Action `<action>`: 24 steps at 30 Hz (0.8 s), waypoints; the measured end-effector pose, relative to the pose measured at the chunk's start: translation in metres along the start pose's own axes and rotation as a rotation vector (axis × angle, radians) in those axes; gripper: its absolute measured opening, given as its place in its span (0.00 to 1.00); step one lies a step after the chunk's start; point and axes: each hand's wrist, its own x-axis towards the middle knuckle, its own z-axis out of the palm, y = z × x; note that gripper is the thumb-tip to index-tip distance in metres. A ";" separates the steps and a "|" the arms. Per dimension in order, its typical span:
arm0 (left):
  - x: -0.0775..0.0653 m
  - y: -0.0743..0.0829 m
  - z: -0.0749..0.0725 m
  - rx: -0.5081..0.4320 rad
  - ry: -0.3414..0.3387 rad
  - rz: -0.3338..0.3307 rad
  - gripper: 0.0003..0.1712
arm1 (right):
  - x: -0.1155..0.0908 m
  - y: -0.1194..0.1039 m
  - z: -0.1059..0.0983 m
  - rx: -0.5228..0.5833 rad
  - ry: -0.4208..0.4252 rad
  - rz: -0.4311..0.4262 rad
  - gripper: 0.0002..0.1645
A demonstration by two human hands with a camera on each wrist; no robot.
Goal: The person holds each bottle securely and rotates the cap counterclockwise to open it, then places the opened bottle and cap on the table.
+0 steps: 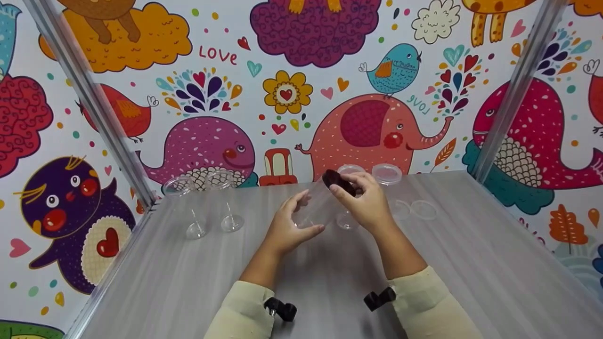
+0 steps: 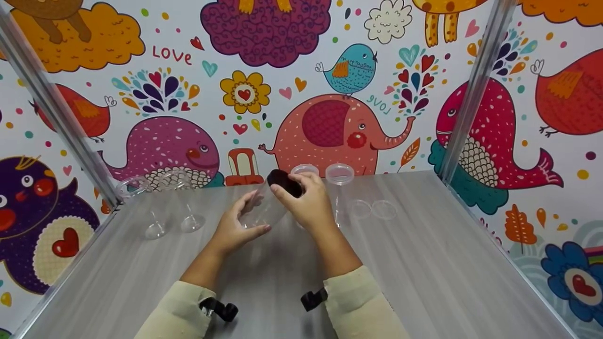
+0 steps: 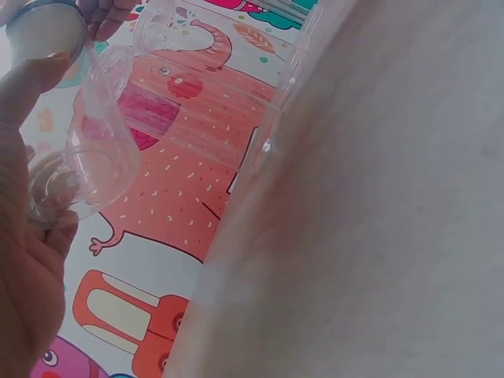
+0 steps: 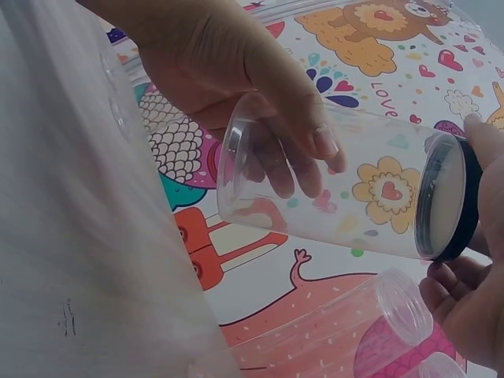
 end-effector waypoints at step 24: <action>0.000 -0.003 -0.001 -0.015 -0.010 0.018 0.57 | 0.000 0.001 -0.002 0.085 -0.058 -0.136 0.29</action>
